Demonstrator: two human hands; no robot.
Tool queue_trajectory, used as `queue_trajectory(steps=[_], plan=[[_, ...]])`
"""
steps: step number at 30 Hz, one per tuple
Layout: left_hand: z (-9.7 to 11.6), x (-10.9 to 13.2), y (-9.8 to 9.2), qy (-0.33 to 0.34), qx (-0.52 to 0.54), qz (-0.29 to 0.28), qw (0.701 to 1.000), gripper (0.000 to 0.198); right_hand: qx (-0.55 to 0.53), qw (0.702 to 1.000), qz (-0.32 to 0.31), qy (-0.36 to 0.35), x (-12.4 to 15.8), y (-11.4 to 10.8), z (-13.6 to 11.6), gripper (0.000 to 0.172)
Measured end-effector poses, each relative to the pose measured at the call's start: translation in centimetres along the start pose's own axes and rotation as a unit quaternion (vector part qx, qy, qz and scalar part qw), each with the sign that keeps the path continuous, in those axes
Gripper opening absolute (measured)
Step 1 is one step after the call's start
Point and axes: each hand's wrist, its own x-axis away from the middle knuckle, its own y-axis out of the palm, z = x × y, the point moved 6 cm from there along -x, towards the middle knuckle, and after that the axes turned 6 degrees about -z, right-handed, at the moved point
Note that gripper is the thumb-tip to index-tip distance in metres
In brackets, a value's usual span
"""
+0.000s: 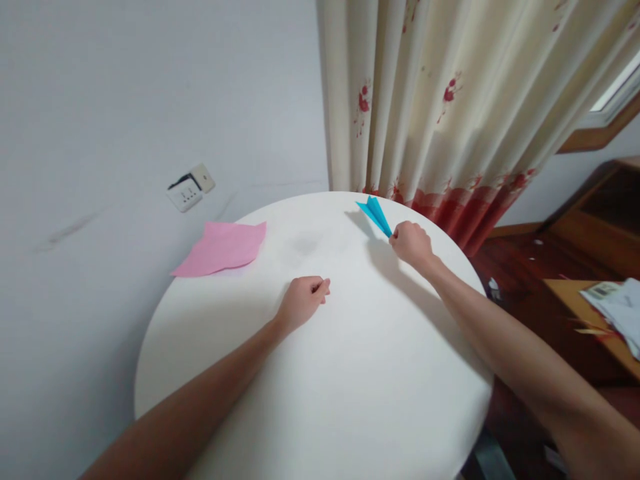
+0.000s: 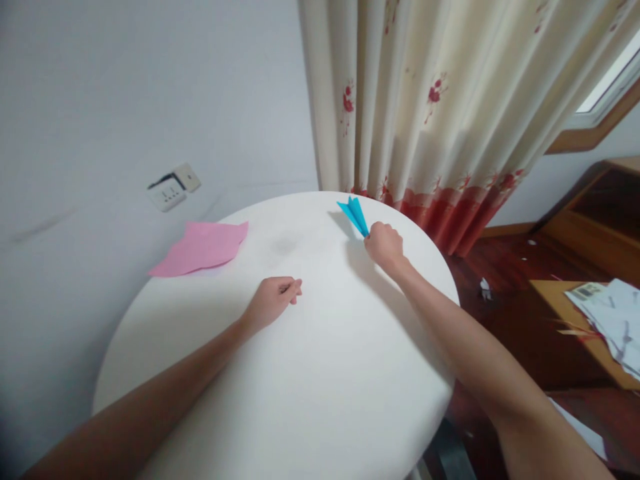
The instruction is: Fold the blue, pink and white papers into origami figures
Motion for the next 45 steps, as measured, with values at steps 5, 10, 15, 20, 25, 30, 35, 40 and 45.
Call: queue_trajectory(steps=[5,10,15,20,25,30,35,40,45], plan=[[0.2,0.0,-0.1,-0.008,-0.003,-0.003,1.000,0.045,-0.009,0.996,0.026,0.084,-5.5,0.0,5.5,0.029],[0.1,-0.2,-0.2,-0.002,-0.017,0.000,1.000,0.045,-0.023,0.993,0.026,0.112,-7.4,1.2,7.7,0.032],[-0.1,-0.1,-0.2,-0.004,-0.023,0.003,1.000,0.045,-0.024,0.993,0.024,0.112,-7.7,2.2,7.9,0.030],[0.0,-0.2,-0.2,-0.005,-0.024,0.003,1.000,0.045,-0.023,0.994,0.021,0.104,-7.1,2.5,8.1,0.030],[0.1,-0.2,-0.2,0.002,-0.019,0.002,1.000,0.046,-0.038,0.994,0.031,0.097,-6.1,2.9,8.9,0.035],[0.1,-0.2,-0.2,0.000,-0.017,0.001,1.000,0.044,-0.052,0.993,0.037,0.103,-6.0,3.5,9.6,0.035],[0.1,-0.2,-0.2,0.000,-0.017,0.004,1.000,0.045,-0.052,0.992,0.034,0.110,-6.4,3.9,9.7,0.032],[0.1,-0.2,-0.3,0.000,-0.022,0.001,1.000,0.046,-0.053,0.992,0.029,0.114,-6.4,4.0,9.8,0.033],[-0.1,-0.3,-0.2,0.002,-0.025,0.000,1.000,0.046,-0.052,0.992,0.016,0.116,-6.2,4.0,9.9,0.035]])
